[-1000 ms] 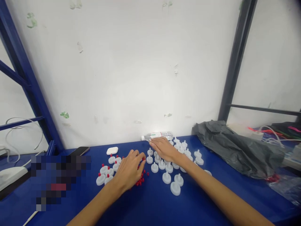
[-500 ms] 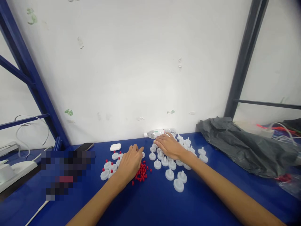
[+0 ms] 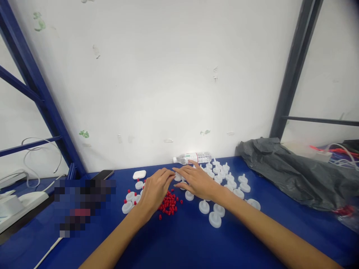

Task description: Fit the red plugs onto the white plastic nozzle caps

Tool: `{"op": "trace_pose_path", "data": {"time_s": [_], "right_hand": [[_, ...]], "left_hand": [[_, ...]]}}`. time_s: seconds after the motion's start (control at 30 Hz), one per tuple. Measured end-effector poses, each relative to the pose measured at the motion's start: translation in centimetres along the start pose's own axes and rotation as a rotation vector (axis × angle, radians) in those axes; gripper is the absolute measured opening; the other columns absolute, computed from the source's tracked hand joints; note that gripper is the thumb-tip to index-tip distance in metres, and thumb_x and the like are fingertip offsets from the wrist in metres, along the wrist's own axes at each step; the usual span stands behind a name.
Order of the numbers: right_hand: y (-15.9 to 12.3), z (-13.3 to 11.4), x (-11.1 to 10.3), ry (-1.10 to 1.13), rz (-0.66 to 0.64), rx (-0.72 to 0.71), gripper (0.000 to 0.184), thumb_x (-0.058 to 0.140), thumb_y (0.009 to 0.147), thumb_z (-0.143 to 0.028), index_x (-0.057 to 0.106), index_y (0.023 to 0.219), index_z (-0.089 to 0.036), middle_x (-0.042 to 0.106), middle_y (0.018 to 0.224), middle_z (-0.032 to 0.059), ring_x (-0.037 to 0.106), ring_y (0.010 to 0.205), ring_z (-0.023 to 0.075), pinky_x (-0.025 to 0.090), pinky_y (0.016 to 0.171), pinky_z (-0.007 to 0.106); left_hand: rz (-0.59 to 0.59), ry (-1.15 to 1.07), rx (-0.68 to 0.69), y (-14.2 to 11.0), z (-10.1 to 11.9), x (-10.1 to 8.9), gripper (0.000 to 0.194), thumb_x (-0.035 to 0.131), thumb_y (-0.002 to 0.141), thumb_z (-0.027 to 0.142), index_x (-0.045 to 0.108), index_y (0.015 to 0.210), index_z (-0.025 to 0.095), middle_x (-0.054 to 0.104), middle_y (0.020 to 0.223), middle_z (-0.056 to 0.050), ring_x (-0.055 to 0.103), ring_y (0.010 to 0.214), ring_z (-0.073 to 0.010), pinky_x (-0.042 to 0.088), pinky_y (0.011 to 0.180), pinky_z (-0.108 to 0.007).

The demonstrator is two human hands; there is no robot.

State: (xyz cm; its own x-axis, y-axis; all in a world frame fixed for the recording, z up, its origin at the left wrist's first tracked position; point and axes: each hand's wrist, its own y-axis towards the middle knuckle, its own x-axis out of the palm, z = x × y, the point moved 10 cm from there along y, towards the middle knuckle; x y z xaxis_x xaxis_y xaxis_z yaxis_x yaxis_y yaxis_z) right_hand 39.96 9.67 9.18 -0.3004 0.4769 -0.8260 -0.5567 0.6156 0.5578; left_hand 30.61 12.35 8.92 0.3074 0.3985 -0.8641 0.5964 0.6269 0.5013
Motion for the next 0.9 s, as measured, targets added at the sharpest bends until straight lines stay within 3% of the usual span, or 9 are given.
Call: {"op": "trace_pose_path", "data": {"time_s": [0.2, 0.43, 0.5, 0.7, 0.83, 0.9], "right_hand": [[0.0, -0.1, -1.2, -0.006, 0.107, -0.034, 0.036, 0.051, 0.103, -0.04, 0.059, 0.131, -0.02, 0.075, 0.104, 0.0084, 0.069, 0.101, 0.0233, 0.034, 0.112, 0.051], [-0.3, 0.2, -1.6, 0.058, 0.128, -0.077, 0.032, 0.058, 0.1, -0.035, 0.06, 0.13, -0.023, 0.076, 0.108, 0.0058, 0.069, 0.102, 0.0219, 0.034, 0.111, 0.048], [-0.4, 0.1, -1.5, 0.032, 0.115, -0.107, 0.029, 0.058, 0.1, -0.032, 0.061, 0.128, -0.024, 0.076, 0.113, 0.0048, 0.069, 0.104, 0.0217, 0.033, 0.111, 0.048], [-0.1, -0.5, -1.9, -0.085, 0.167, -0.147, 0.028, 0.051, 0.103, -0.025, 0.06, 0.13, -0.025, 0.072, 0.124, 0.0044, 0.067, 0.108, 0.0226, 0.028, 0.114, 0.048], [-0.4, 3.5, -2.5, -0.152, 0.195, 0.039, 0.026, 0.05, 0.102, -0.021, 0.063, 0.125, -0.023, 0.076, 0.114, 0.0079, 0.069, 0.105, 0.0247, 0.028, 0.113, 0.05], [-1.0, 6.3, -2.8, -0.12, 0.184, 0.164, 0.026, 0.052, 0.102, -0.027, 0.062, 0.125, -0.024, 0.076, 0.111, 0.0087, 0.07, 0.1, 0.0254, 0.028, 0.113, 0.052]], "left_hand": [[0.08, 0.0, 0.008, -0.2, 0.1, -1.1, 0.023, 0.045, 0.106, 0.034, 0.064, 0.113, 0.023, 0.07, 0.108, -0.004, 0.065, 0.093, -0.0186, 0.046, 0.067, -0.026], [-0.06, 0.122, 0.097, -0.1, 1.2, -0.1, 0.023, 0.042, 0.106, 0.028, 0.062, 0.097, 0.021, 0.065, 0.088, -0.004, 0.058, 0.084, -0.022, 0.034, 0.057, -0.029], [-0.073, 0.046, 0.096, -0.2, 1.5, -0.2, 0.027, 0.038, 0.106, 0.028, 0.06, 0.092, 0.021, 0.063, 0.082, -0.003, 0.057, 0.081, -0.021, 0.034, 0.059, -0.029], [-0.059, -0.33, -0.077, -0.2, 0.5, -0.7, 0.038, 0.032, 0.106, 0.038, 0.047, 0.075, 0.022, 0.055, 0.068, 0.002, 0.05, 0.062, -0.0157, 0.032, 0.062, -0.03], [-0.031, -0.459, -0.189, -0.5, -0.2, -1.1, 0.049, 0.018, 0.107, 0.041, 0.032, 0.065, 0.022, 0.041, 0.057, 0.004, 0.038, 0.054, -0.014, 0.028, 0.055, -0.029], [-0.043, -0.371, -0.173, -0.5, 0.0, -1.1, 0.047, 0.019, 0.107, 0.04, 0.036, 0.067, 0.022, 0.044, 0.059, 0.003, 0.04, 0.055, -0.0147, 0.029, 0.055, -0.029]]}}
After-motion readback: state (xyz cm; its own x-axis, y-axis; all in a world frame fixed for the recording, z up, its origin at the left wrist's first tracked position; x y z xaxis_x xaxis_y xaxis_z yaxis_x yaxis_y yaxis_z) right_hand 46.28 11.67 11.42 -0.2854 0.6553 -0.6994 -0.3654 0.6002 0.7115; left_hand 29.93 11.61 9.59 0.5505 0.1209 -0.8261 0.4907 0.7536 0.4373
